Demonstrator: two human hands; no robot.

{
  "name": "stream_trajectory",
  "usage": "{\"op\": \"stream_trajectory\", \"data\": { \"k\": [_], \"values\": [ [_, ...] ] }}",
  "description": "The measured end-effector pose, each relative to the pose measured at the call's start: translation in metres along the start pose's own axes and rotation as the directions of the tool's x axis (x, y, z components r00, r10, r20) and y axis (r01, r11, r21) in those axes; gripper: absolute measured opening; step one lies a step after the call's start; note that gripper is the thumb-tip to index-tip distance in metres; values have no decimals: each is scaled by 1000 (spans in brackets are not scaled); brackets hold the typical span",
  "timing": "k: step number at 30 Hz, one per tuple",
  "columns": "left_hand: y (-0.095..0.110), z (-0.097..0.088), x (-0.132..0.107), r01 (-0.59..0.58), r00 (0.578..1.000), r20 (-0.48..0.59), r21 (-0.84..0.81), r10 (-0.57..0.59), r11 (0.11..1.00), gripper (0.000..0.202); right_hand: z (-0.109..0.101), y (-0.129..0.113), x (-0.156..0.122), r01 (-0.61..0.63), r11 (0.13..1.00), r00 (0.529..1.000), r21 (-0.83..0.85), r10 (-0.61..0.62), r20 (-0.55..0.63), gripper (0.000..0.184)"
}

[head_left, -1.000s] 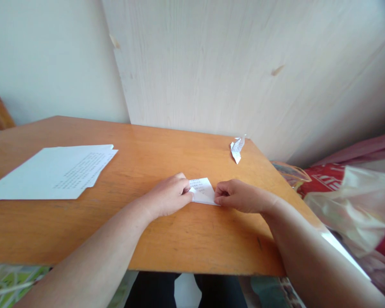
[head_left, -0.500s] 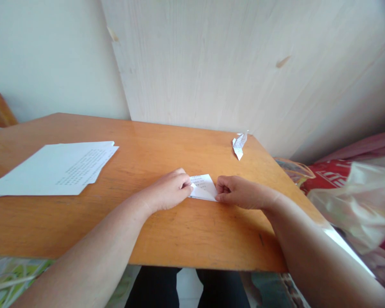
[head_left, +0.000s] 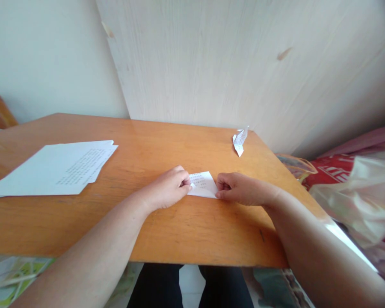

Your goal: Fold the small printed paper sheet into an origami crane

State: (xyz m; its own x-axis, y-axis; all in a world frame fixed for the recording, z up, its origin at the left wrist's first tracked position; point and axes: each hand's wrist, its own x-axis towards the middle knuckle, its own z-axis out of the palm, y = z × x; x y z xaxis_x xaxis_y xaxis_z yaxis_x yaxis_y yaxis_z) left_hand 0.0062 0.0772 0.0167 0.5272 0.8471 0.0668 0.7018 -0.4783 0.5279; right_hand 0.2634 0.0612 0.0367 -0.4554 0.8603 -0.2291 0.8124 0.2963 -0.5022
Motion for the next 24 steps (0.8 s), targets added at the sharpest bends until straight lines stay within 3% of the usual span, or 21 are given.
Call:
{"op": "stream_trajectory", "data": {
  "k": [15, 18, 24],
  "values": [
    [0, 2, -3, -4, 1000, -21, -9, 4, 1000, 6, 1, 3, 2, 23, 1000, 1000, 4, -22, -11, 12],
    [2, 3, -6, -48, 998, -49, -28, 47, 998, 8, 1, 2, 2, 19, 1000, 1000, 1, -19, -5, 10],
    [17, 1, -9, -164, 986, -12, 183, 169, 969, 18, -1, -3, 2, 28, 1000, 1000, 1, -28, 10, 10]
  ]
}}
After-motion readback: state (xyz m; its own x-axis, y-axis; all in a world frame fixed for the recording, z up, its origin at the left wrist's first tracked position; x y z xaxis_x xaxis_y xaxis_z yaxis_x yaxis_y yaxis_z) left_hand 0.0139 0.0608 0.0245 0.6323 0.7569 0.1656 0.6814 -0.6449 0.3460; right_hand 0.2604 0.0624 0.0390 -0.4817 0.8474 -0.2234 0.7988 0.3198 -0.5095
